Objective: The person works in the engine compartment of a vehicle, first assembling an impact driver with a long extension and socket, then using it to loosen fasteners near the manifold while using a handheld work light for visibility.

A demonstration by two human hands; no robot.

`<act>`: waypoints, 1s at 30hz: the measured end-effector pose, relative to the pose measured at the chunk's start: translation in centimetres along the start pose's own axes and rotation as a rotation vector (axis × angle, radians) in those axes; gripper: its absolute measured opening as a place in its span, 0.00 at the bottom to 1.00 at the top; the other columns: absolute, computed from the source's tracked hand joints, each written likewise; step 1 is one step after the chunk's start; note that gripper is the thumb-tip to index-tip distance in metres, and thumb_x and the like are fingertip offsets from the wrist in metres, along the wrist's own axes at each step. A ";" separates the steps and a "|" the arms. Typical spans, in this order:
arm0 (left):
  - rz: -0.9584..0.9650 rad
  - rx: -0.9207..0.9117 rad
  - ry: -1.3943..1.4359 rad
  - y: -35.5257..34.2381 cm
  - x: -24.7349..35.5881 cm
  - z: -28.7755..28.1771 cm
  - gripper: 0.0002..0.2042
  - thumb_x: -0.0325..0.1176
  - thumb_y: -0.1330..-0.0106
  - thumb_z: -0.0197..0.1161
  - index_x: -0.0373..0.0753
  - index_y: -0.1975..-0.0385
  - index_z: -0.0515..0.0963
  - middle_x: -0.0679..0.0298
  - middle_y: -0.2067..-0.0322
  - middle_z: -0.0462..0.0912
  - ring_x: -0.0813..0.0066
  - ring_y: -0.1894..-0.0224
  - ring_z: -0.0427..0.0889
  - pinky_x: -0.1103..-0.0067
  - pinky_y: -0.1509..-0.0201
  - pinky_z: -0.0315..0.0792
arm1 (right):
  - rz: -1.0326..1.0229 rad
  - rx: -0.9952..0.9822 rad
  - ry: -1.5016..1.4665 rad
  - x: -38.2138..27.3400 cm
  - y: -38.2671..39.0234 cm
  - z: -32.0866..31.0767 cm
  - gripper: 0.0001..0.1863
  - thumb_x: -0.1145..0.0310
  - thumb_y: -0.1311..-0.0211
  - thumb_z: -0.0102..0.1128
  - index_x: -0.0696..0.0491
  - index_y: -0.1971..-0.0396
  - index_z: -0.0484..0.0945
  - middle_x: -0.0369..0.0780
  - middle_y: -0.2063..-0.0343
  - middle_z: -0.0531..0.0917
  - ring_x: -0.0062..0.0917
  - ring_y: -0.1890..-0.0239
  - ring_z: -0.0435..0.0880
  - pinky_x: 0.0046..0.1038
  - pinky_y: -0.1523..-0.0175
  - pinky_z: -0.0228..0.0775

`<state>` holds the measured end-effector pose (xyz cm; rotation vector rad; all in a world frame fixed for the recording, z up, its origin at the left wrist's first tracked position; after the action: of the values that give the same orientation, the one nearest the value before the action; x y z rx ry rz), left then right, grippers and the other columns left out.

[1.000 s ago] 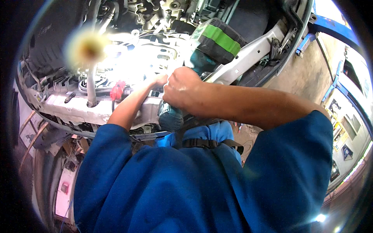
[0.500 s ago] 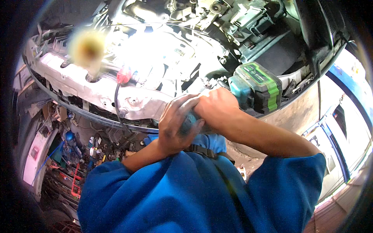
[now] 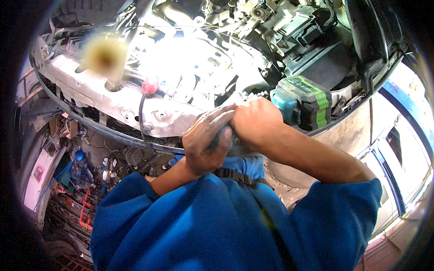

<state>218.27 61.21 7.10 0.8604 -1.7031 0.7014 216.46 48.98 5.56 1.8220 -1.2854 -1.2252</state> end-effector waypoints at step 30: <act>-1.117 -1.268 -0.566 -0.3 -28.9 8.4 0.10 0.35 0.42 0.58 0.39 0.65 0.80 0.62 0.67 0.81 0.70 0.65 0.80 0.73 0.61 0.74 | -0.002 0.370 0.050 0.6 1.2 -0.8 0.08 0.69 0.54 0.58 0.55 0.73 0.76 0.37 0.82 0.79 0.22 0.79 0.82 0.19 0.78 0.70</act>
<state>219.39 60.28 -23.00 0.8588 -1.3671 -1.3453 216.82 47.97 6.67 2.0927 -1.5627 -0.9825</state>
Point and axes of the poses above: each hand's wrist, its own y-axis away from the middle knuckle, its own z-axis out of the palm, x = y × z, the point moved 4 cm from there along -y, towards the middle knuckle
